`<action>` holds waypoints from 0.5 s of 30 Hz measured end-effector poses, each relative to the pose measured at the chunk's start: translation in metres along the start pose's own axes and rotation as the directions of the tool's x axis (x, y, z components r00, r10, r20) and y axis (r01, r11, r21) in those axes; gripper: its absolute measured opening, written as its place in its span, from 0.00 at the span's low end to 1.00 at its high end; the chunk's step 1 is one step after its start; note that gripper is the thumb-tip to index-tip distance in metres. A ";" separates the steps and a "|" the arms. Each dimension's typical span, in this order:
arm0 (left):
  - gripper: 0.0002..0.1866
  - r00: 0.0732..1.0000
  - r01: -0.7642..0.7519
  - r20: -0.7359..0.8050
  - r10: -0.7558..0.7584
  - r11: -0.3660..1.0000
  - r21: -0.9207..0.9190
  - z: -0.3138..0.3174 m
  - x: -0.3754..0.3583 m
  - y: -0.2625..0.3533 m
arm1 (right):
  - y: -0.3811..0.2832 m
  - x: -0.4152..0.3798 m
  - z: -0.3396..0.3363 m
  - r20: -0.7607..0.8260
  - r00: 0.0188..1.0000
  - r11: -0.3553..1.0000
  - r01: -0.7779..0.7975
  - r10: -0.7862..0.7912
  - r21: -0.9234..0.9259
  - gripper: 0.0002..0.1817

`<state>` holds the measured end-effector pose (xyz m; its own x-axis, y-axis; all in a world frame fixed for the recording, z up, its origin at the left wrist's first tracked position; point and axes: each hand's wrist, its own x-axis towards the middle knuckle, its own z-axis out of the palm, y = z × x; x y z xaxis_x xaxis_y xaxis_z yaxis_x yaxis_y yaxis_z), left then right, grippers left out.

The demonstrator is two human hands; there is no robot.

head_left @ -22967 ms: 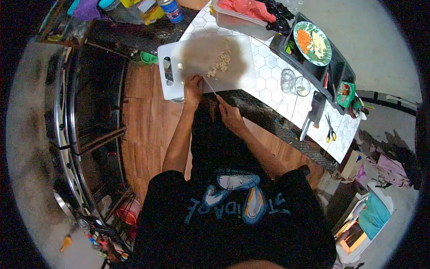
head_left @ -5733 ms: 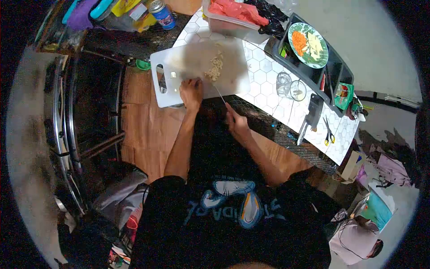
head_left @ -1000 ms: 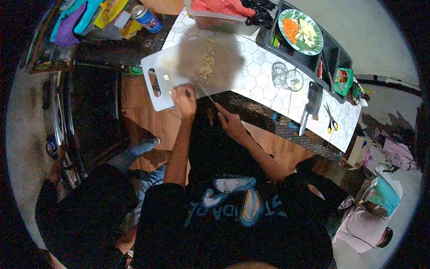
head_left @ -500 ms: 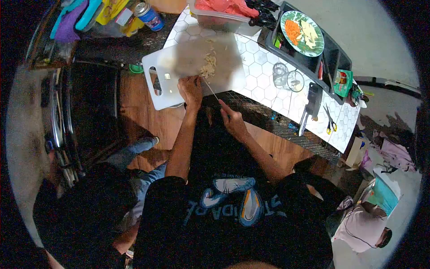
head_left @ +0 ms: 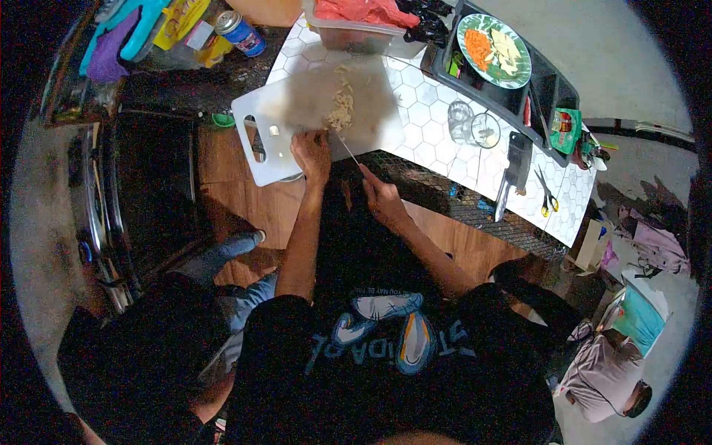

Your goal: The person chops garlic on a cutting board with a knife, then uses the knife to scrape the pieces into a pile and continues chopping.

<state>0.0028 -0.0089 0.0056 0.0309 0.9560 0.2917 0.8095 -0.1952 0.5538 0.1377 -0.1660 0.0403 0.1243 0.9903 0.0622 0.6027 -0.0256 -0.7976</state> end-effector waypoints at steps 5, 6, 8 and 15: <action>0.04 0.998 -0.051 -0.045 0.047 0.994 -0.095 0.006 -0.004 -0.009 | -0.007 -0.003 -0.007 0.036 0.999 0.992 -0.031 0.027 0.125 0.21; 0.04 0.995 -0.070 -0.078 0.062 0.992 -0.103 0.006 -0.004 -0.008 | -0.008 -0.001 -0.009 0.082 0.994 0.995 -0.072 0.066 0.074 0.21; 0.03 0.992 -0.088 -0.102 0.077 0.989 -0.115 0.005 -0.007 -0.004 | -0.009 -0.001 -0.012 0.124 0.985 0.992 -0.121 0.118 0.018 0.21; 0.02 0.998 -0.058 -0.037 0.056 0.997 -0.047 0.000 -0.003 0.003 | -0.021 0.005 -0.015 0.137 0.967 0.970 -0.228 0.216 0.082 0.20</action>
<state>0.0050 -0.0118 0.0063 0.0550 0.9348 0.3509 0.7779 -0.2604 0.5719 0.1373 -0.1625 0.0659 0.1418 0.9706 -0.1943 0.4921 -0.2394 -0.8370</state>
